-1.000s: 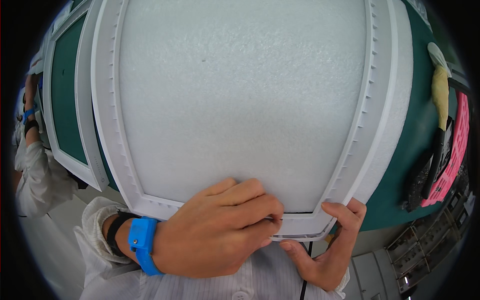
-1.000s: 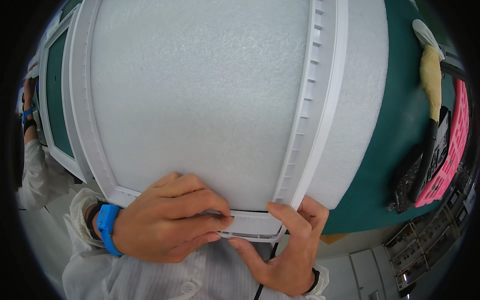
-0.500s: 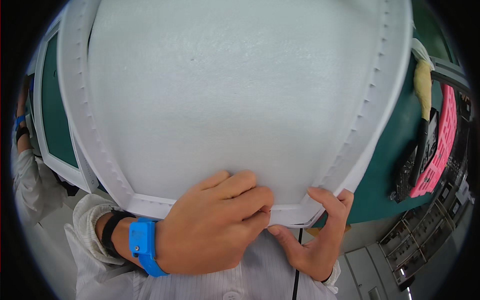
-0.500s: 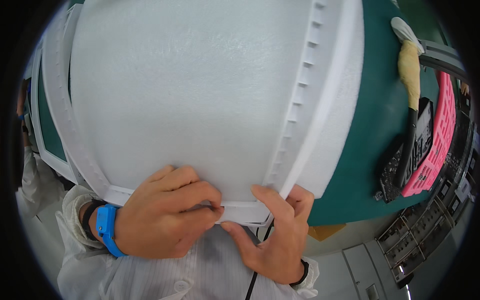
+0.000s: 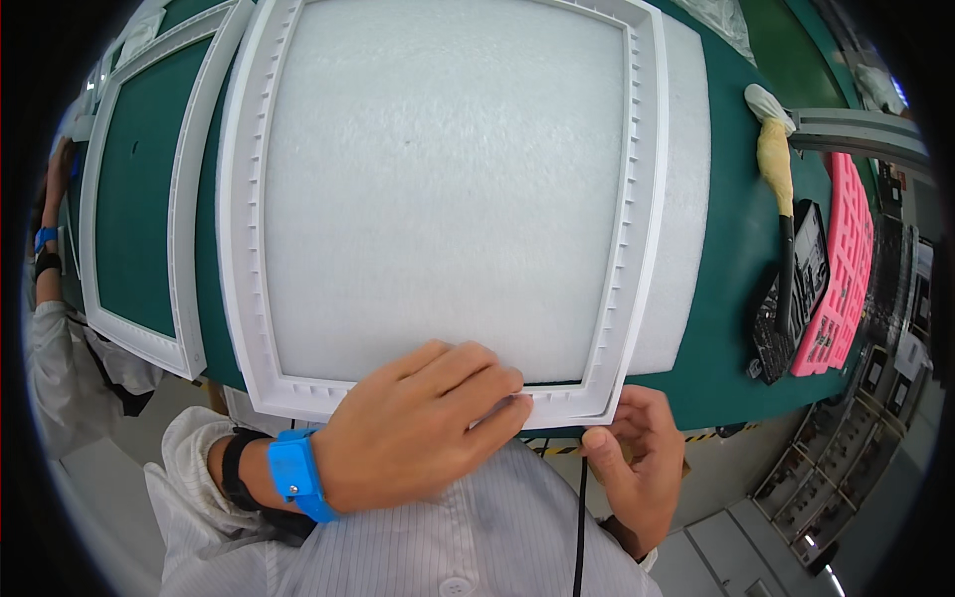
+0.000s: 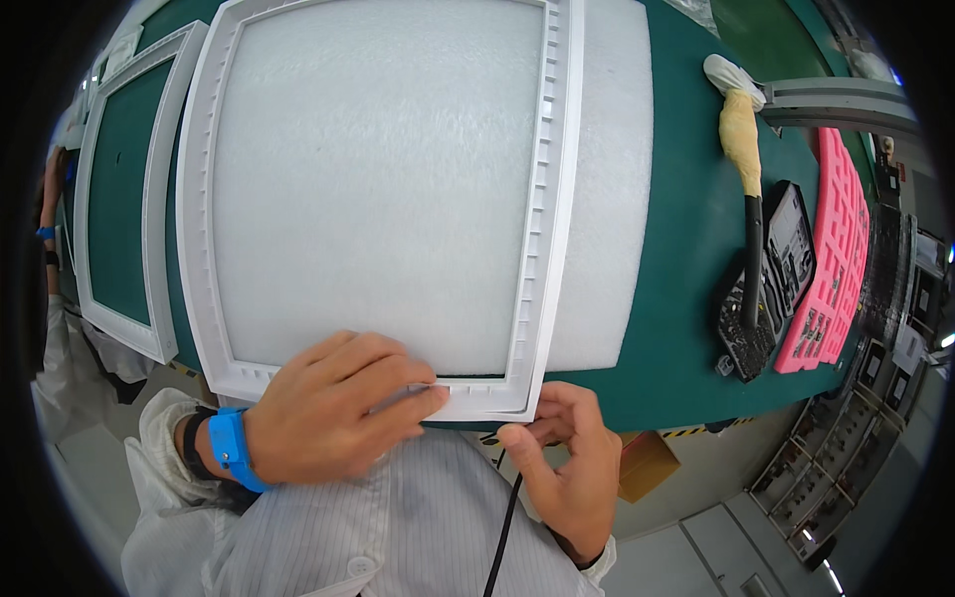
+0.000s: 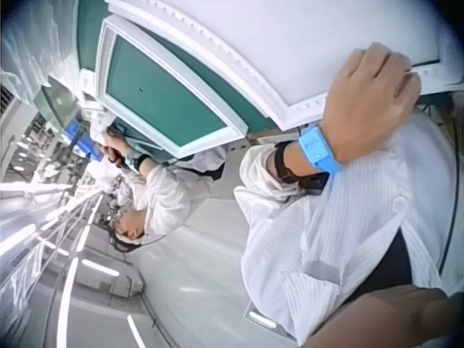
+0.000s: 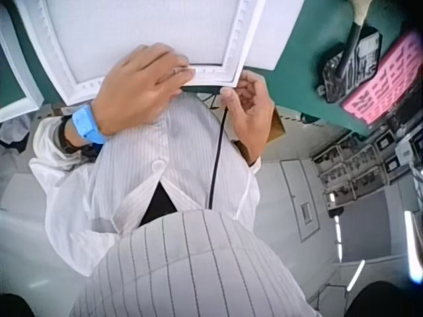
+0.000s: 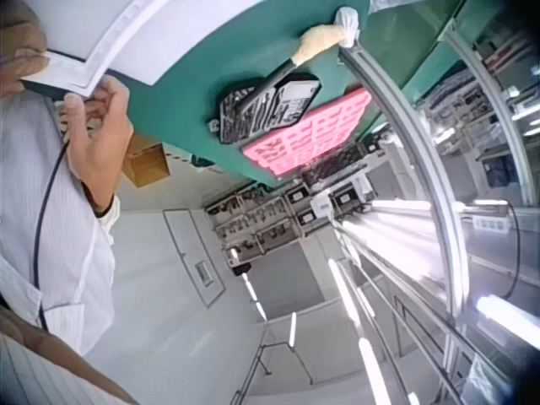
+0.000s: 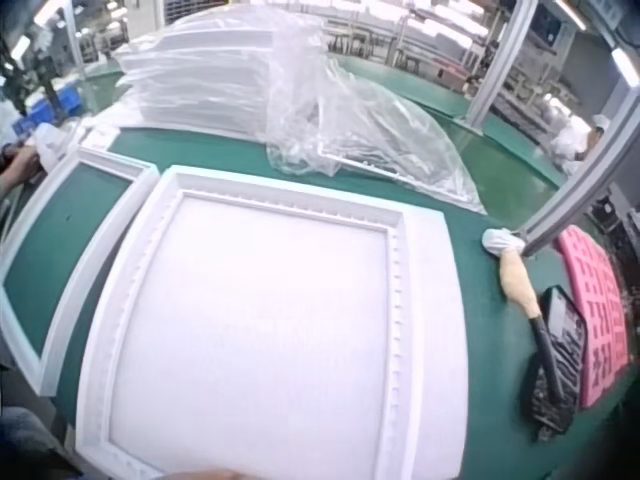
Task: Assembling a plastic frame for an electronic panel and placing it into a plastic bag.
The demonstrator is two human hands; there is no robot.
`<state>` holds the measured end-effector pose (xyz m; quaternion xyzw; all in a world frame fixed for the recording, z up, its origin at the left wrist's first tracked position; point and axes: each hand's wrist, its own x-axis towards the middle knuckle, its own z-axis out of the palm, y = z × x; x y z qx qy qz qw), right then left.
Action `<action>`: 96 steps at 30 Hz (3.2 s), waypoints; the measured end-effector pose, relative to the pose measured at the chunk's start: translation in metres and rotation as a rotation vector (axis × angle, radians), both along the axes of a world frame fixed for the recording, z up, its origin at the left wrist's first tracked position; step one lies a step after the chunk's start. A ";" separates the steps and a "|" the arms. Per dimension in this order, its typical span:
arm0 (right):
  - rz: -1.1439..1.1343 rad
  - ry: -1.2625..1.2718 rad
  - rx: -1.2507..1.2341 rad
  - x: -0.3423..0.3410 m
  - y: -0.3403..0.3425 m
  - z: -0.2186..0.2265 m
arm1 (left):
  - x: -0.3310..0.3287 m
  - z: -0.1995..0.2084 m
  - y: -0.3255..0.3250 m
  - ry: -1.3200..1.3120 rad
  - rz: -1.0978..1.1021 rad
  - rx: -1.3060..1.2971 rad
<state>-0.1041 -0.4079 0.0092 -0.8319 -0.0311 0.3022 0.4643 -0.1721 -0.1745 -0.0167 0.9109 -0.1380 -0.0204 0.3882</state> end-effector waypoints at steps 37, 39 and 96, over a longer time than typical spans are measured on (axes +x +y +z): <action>-0.049 0.088 0.085 0.031 -0.003 0.008 | 0.000 0.038 0.070 -0.208 0.268 0.046; -0.005 -0.008 -0.005 0.039 -0.005 0.009 | -0.001 0.031 0.088 -0.181 0.485 0.182; 0.077 -1.003 -0.321 0.075 0.016 0.000 | -0.015 0.021 0.130 -0.090 0.646 -0.288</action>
